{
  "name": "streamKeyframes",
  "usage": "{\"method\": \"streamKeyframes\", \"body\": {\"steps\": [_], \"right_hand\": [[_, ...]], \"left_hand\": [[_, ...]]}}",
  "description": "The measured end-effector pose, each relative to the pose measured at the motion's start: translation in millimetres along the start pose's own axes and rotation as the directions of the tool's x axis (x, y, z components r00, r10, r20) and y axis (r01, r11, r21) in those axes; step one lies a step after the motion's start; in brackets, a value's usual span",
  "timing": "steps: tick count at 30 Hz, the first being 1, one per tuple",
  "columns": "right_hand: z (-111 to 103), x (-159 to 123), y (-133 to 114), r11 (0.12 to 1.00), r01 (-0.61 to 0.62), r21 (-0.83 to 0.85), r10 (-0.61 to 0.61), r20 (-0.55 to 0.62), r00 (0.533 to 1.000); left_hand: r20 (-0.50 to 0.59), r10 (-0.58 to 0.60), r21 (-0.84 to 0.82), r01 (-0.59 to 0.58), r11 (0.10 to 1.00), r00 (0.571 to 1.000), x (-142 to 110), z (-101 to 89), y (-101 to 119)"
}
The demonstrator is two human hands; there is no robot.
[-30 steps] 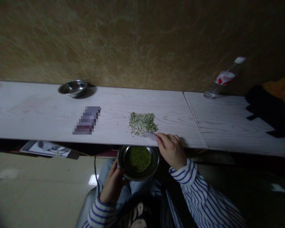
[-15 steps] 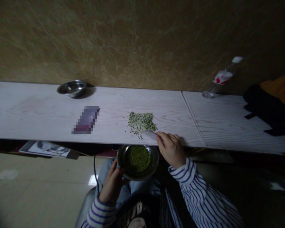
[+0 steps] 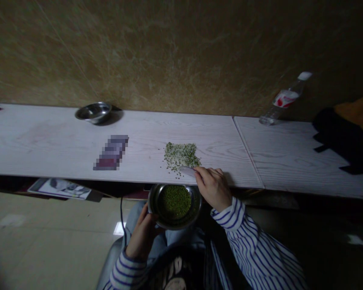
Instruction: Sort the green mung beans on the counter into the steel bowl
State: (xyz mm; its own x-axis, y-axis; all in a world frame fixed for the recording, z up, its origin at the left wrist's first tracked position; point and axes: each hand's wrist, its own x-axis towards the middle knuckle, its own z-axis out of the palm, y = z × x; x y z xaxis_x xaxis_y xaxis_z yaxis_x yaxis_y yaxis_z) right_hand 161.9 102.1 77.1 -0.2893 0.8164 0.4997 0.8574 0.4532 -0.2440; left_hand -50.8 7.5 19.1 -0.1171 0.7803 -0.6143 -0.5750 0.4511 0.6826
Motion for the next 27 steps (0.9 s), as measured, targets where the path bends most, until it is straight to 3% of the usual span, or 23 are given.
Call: {"method": "streamKeyframes", "body": {"steps": [27], "right_hand": [[6.6, 7.4, -5.9, 0.998, 0.039, 0.057, -0.04, 0.017, 0.999]], "left_hand": [[0.003, -0.003, 0.032, 0.003, 0.999, 1.0, -0.2, -2.0, 2.7]]}}
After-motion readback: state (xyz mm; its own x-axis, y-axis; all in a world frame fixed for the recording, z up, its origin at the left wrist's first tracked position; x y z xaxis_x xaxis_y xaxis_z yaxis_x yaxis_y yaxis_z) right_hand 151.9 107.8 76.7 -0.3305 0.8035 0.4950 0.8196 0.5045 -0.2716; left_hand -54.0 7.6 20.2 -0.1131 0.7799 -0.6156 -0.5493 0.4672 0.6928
